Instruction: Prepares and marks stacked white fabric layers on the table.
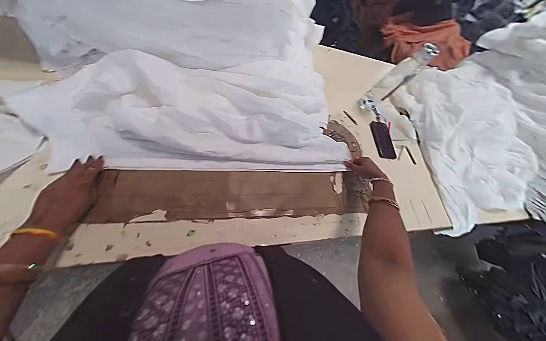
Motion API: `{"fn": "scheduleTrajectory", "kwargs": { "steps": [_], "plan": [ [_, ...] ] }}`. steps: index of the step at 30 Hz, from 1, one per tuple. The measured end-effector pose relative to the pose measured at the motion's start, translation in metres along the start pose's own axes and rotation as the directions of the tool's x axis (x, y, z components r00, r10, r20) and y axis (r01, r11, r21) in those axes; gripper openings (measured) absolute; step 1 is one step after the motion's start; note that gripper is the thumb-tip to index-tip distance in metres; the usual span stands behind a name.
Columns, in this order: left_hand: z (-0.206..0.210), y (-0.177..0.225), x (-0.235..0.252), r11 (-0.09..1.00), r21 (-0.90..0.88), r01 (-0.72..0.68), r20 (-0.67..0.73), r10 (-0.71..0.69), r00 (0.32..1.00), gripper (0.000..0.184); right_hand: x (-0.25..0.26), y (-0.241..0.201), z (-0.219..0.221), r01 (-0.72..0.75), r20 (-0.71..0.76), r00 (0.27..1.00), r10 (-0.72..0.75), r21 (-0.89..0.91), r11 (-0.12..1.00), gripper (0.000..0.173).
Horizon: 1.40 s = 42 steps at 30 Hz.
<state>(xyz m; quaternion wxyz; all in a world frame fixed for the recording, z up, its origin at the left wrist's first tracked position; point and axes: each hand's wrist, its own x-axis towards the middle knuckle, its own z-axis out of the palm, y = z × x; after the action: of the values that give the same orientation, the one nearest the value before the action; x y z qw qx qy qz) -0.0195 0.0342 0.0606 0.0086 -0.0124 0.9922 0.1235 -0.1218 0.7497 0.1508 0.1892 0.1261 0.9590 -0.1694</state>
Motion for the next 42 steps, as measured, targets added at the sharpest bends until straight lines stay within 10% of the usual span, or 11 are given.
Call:
{"fn": "scheduleTrajectory", "kwargs": {
  "steps": [15, 17, 19, 23, 25, 30, 36, 40, 42],
  "plan": [
    [-0.013, 0.085, 0.037, 0.903, 0.079, 0.422, 0.003, -0.424, 0.906, 0.084, 0.010, 0.032, 0.016, -0.004, -0.010, 1.000, 0.006, 0.252, 0.968, 0.028],
    [-0.016, 0.133, 0.043, 0.953, -0.012, 0.304, -0.134, -0.303, 0.944, 0.073, 0.012, 0.031, 0.013, -0.006, 0.001, 1.000, 0.006, 0.239, 0.971, 0.030],
    [0.001, 0.197, 0.046, 0.994, -0.038, -0.103, -0.286, 0.088, 0.954, 0.055, 0.013, 0.033, 0.014, -0.011, 0.004, 1.000, 0.010, 0.229, 0.973, 0.033],
    [0.043, 0.332, 0.080, 0.527, -0.228, -0.819, -0.002, 0.841, 0.541, 0.049, 0.013, 0.036, 0.016, 0.018, 0.000, 1.000, -0.018, 0.199, 0.980, 0.035],
    [0.056, 0.359, 0.139, 0.474, -0.210, -0.855, 0.079, 0.880, 0.469, 0.048, 0.016, 0.038, 0.018, 0.035, 0.005, 0.999, -0.036, 0.202, 0.979, 0.034],
    [0.048, 0.315, 0.274, 0.669, 0.072, -0.739, -0.047, 0.743, 0.668, 0.053, 0.009, 0.033, 0.013, 0.005, 0.030, 0.999, -0.011, 0.195, 0.981, 0.038],
    [0.062, 0.379, 0.226, 0.737, -0.152, -0.658, -0.274, 0.608, 0.745, 0.037, 0.009, 0.036, 0.012, 0.009, 0.045, 0.999, -0.018, 0.199, 0.980, 0.041],
    [0.093, 0.430, 0.201, 0.430, -0.340, -0.837, 0.091, 0.900, 0.426, 0.047, 0.010, 0.038, 0.012, 0.009, 0.062, 0.998, -0.022, 0.210, 0.978, 0.042],
    [0.093, 0.422, 0.236, 0.416, -0.248, -0.875, 0.001, 0.903, 0.429, 0.046, 0.011, 0.039, 0.011, 0.020, 0.055, 0.998, -0.033, 0.214, 0.977, 0.041]
  ]
}}
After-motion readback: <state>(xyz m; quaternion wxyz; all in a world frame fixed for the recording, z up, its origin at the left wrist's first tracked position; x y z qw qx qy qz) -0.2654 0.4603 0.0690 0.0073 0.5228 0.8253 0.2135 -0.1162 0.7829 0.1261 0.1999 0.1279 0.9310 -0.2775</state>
